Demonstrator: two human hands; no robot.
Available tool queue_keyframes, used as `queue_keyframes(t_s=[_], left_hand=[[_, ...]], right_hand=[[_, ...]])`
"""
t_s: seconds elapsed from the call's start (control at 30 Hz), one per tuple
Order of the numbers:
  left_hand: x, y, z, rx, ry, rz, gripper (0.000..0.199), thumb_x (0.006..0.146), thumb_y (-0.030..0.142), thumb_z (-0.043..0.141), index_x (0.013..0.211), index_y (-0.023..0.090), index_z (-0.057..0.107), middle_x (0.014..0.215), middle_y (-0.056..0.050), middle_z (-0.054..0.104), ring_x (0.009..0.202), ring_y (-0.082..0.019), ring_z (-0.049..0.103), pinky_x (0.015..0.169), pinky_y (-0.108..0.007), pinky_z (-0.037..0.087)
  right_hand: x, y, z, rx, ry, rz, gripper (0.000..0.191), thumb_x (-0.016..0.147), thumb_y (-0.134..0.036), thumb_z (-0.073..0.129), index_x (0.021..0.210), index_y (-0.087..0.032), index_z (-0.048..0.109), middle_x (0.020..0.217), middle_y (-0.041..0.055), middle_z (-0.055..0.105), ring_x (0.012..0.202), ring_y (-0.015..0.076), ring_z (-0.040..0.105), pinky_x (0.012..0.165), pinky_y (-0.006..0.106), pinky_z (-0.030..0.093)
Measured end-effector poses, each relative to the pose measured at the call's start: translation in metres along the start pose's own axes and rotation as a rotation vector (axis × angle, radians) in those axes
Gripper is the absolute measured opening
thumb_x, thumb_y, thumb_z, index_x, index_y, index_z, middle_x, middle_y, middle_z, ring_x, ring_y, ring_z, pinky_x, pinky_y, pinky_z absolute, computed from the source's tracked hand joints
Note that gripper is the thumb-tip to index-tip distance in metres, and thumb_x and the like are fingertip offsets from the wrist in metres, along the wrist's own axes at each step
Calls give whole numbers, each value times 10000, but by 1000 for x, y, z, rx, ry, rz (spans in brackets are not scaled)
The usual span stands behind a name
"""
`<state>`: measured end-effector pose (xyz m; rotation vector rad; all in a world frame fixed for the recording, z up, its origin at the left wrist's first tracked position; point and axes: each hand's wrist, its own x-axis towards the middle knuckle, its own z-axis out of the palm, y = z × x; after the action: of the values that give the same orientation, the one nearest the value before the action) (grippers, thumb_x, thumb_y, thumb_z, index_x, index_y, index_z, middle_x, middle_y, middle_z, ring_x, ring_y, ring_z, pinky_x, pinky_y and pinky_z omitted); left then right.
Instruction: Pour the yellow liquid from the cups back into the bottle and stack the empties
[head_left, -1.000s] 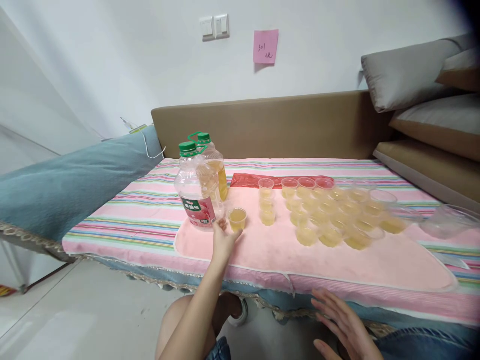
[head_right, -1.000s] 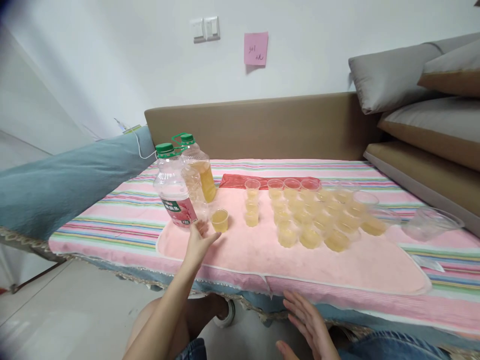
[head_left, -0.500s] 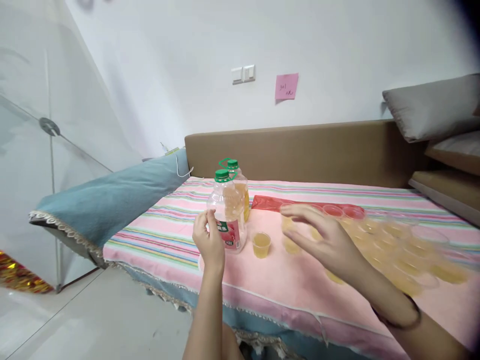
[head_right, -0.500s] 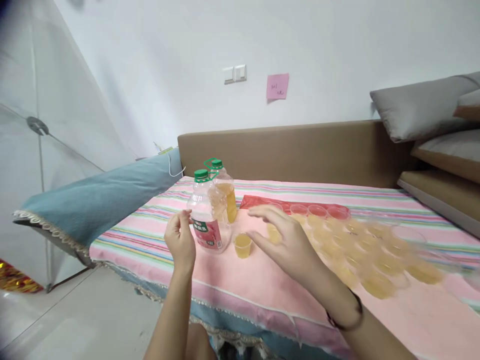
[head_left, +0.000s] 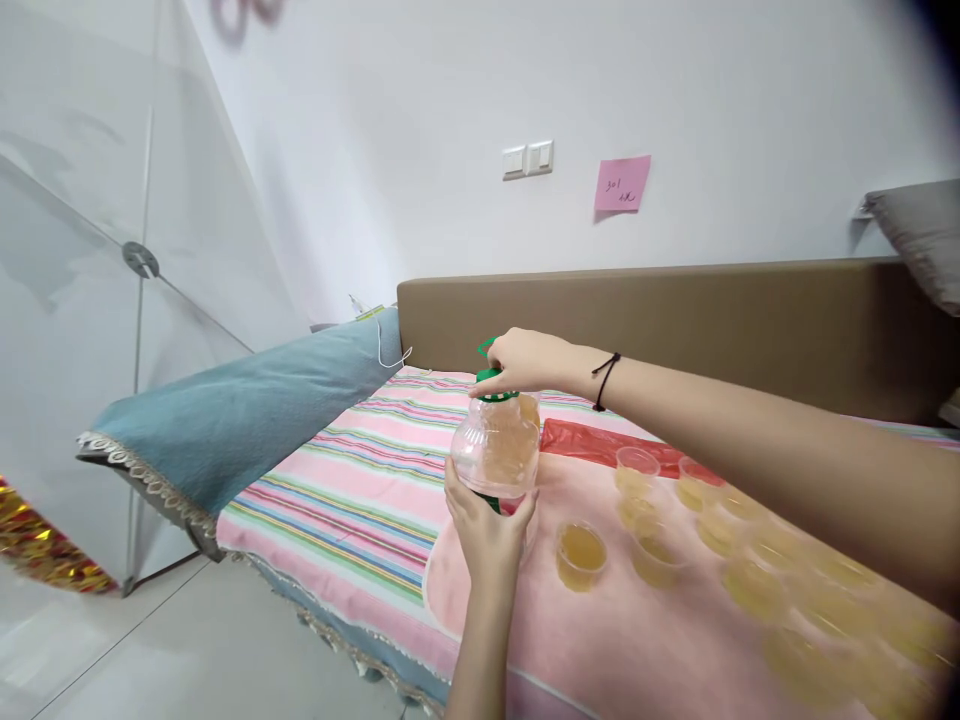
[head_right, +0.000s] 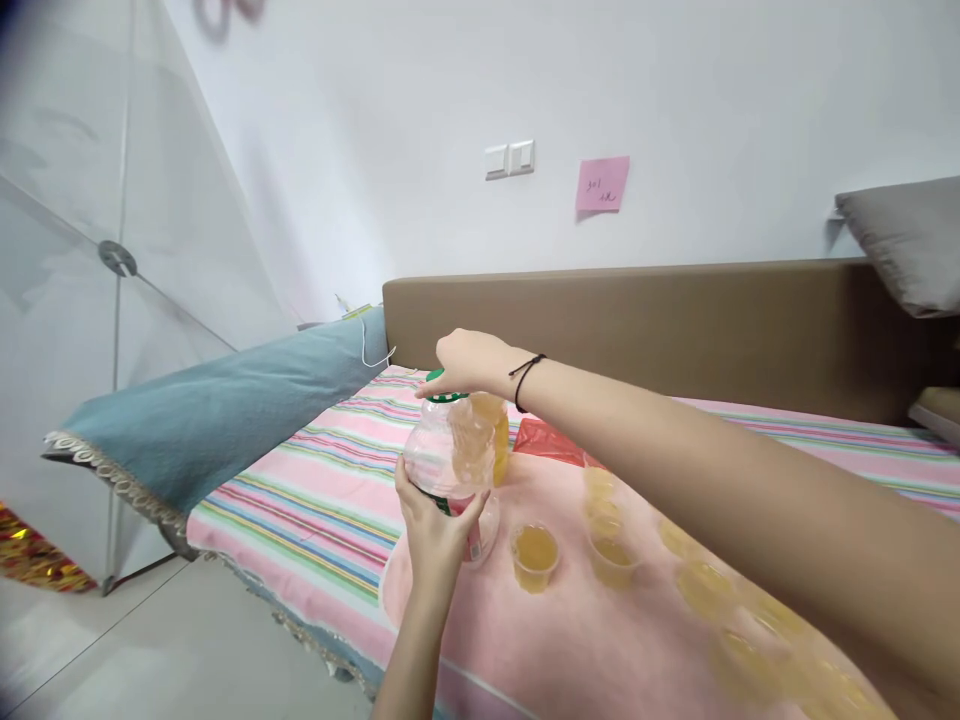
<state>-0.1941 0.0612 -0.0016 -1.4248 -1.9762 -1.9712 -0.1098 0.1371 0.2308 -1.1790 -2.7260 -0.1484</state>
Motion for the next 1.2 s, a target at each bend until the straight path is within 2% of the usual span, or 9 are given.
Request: queue_keyframes(t_s=[0.23,0.4,0.47,0.6,0.8,0.9,0.97,1.07,1.2], left_hand=[[0,-1,-2,-39,-4,-16,1129,562,323,851,1474,230,191,1432,-181,417,1350,-367,415,1102,-554,369],[-1,-3,-2,-52,1,-15,1125,565,325,849,1470,217,189,1437,-187,411,1349,-352,418,1102,-533,377],[-2,-4,-1,-52,4,-4,1129,568,324,849,1472,212,183,1445,-188,399,1371,-352,393,1117,-530,360],[-1,-5,-2,-29,-8,2,1134,577,345,851,1472,195,171,1445,-201,390,1373,-355,387,1118,-530,360],[0,-5,-3,-45,-43,-2,1137,595,384,849,1474,207,150,1465,-209,358,1409,-366,335,1137,-551,326],[1,-3,-3,-44,-44,10,1123,604,391,848,1470,200,158,1474,-220,343,1422,-363,312,1145,-547,312],[2,-1,-2,-48,-44,7,1131,597,395,852,1468,189,161,1475,-228,337,1418,-367,315,1146,-546,310],[2,-1,-2,-65,-41,-1,1153,580,396,862,1470,196,157,1478,-223,332,1413,-377,321,1146,-554,306],[2,-1,-1,-58,-47,-1,1158,586,391,859,1477,197,147,1480,-222,333,1423,-377,305,1148,-554,303]], right_hand=[[11,6,-6,-10,-4,-169,484,765,-561,666,485,-178,570,515,-6,505,524,114,521,542,259,400],[25,25,-5,98,-93,-349,314,704,-464,732,812,-172,768,651,-60,653,623,88,602,646,224,454],[28,30,-6,197,-105,-428,369,639,-391,785,948,-189,771,778,-61,716,708,100,650,684,224,478],[26,36,-13,389,-117,-515,386,624,-300,779,991,-184,761,950,-39,747,836,116,688,759,244,525],[7,55,-20,696,113,-383,543,627,-313,780,1117,-96,687,967,-13,723,930,161,690,869,359,544],[-21,78,7,791,206,-208,492,620,-308,810,1058,-121,687,941,23,725,872,169,696,845,370,566],[-46,92,42,794,250,-26,425,641,-299,797,1012,-135,667,925,36,712,849,170,689,819,362,570],[-80,106,108,761,253,216,418,652,-211,753,1028,-155,579,1079,87,662,915,182,673,806,330,554],[-91,104,178,713,106,243,463,635,-129,725,1056,-173,539,1067,97,661,911,192,664,779,314,532]])
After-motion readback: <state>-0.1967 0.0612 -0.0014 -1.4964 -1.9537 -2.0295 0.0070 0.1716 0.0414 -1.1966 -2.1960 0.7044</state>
